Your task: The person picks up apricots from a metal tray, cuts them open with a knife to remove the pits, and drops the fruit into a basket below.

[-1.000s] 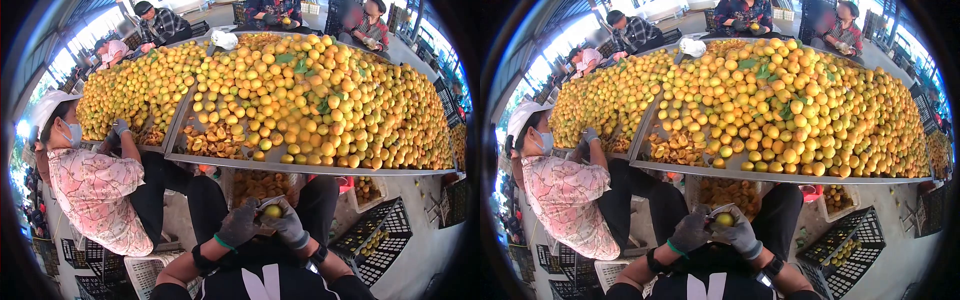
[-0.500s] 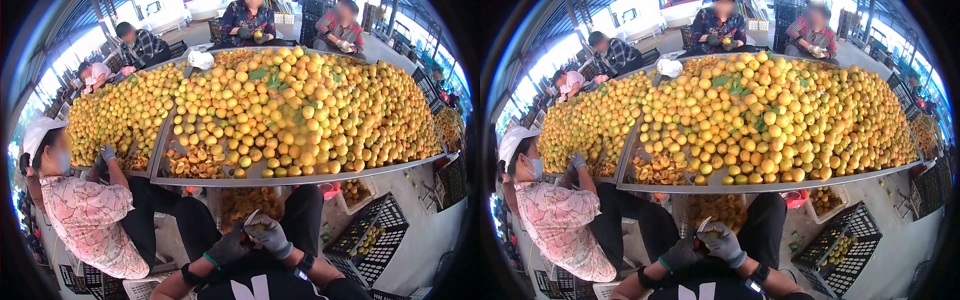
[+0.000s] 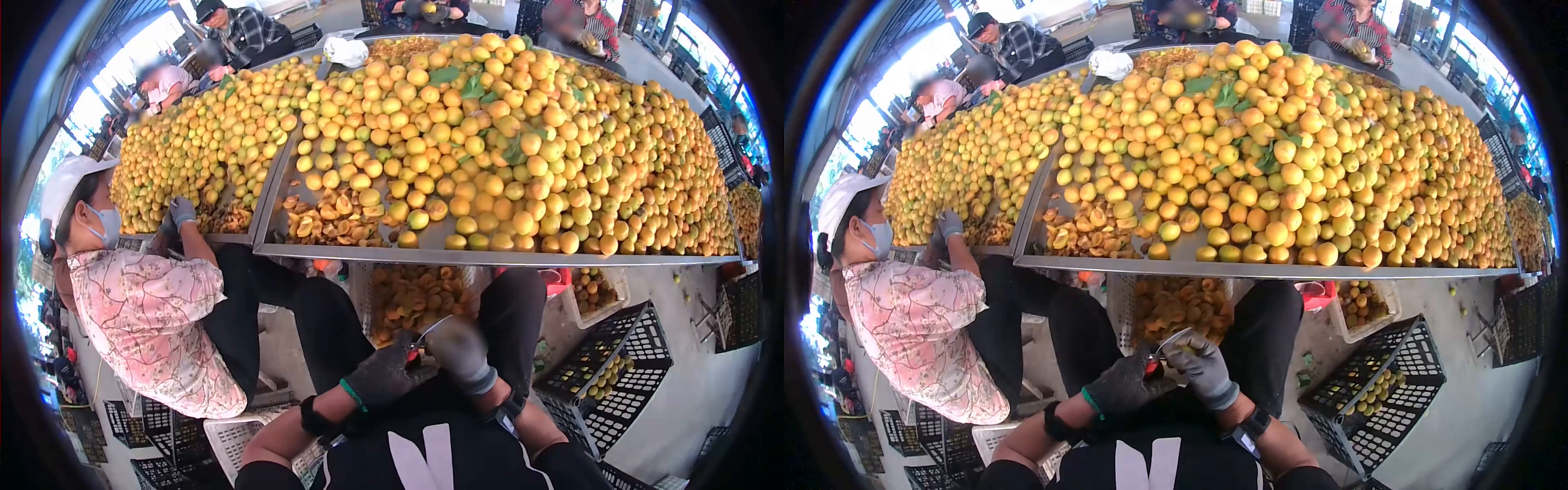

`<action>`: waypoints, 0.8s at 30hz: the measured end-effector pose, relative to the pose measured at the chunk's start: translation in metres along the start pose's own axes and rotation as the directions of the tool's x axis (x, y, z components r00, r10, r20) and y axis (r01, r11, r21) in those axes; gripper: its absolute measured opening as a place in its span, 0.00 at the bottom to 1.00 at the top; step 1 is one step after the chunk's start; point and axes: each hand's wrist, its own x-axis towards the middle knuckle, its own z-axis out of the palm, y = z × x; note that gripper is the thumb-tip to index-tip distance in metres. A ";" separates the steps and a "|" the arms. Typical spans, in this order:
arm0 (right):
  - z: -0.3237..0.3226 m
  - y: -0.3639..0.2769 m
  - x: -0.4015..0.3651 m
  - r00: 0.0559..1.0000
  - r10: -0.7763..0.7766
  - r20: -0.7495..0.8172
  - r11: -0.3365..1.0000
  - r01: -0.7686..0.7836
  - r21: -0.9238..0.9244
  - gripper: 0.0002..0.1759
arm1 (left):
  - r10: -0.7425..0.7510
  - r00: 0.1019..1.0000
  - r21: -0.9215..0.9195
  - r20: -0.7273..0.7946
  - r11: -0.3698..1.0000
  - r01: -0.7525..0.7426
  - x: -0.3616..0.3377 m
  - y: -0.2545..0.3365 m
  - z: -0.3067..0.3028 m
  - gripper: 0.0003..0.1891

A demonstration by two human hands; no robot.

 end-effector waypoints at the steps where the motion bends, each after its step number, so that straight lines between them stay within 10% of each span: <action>1: 0.001 -0.002 -0.001 1.000 0.002 -0.013 0.996 -0.001 0.091 0.07 | -0.029 0.999 -0.003 -0.045 1.000 0.029 -0.002 0.004 -0.001 0.32; 8: 0.008 -0.006 -0.002 0.998 0.058 -0.003 0.960 -0.054 0.276 0.13 | 0.200 0.884 0.002 -0.423 0.976 -0.220 -0.004 -0.024 0.014 0.18; 15: 0.007 0.004 -0.003 0.987 0.015 -0.157 0.994 0.002 0.105 0.15 | 0.165 0.941 -0.101 -0.294 0.974 -0.202 -0.008 -0.007 0.011 0.16; 24: 0.025 -0.002 -0.001 0.977 -0.065 -0.203 0.981 0.100 0.165 0.12 | 0.421 0.782 0.374 -0.460 0.890 -0.260 -0.011 -0.018 0.032 0.24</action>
